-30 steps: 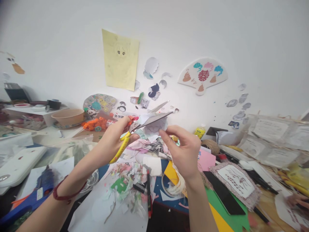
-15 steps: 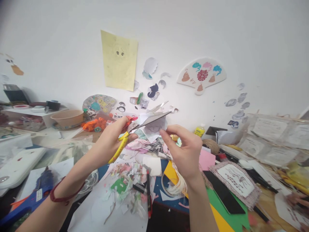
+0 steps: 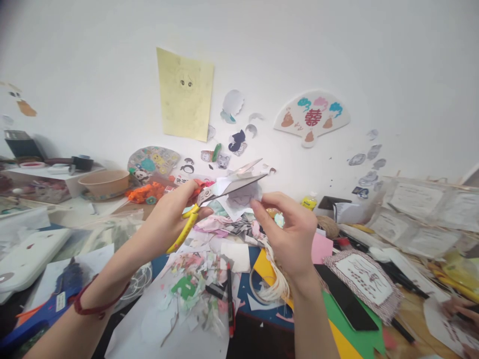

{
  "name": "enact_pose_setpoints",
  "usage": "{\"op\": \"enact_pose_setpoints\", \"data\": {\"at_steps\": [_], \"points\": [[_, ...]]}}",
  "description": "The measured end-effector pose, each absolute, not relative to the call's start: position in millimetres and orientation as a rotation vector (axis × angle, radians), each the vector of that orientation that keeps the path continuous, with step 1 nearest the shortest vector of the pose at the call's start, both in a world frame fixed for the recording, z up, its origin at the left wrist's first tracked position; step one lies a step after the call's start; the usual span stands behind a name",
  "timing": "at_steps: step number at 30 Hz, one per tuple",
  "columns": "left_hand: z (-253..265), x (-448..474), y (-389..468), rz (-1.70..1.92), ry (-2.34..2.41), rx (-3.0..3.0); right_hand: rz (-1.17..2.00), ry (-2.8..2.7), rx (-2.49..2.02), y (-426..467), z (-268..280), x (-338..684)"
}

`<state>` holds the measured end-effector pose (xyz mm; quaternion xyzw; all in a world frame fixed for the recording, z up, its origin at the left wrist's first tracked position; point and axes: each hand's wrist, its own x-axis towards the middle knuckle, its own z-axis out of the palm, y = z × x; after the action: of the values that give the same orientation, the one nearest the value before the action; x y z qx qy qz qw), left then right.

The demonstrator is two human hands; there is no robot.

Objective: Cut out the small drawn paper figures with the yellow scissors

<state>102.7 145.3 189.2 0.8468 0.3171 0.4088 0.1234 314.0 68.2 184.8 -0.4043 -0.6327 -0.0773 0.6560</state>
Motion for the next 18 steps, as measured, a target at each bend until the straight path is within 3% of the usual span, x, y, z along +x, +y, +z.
{"op": "enact_pose_setpoints", "data": {"at_steps": [18], "points": [[188.5,103.3,141.6,1.201,0.967,2.5,-0.191,-1.431,-0.897,65.5,185.9,316.0]]}}
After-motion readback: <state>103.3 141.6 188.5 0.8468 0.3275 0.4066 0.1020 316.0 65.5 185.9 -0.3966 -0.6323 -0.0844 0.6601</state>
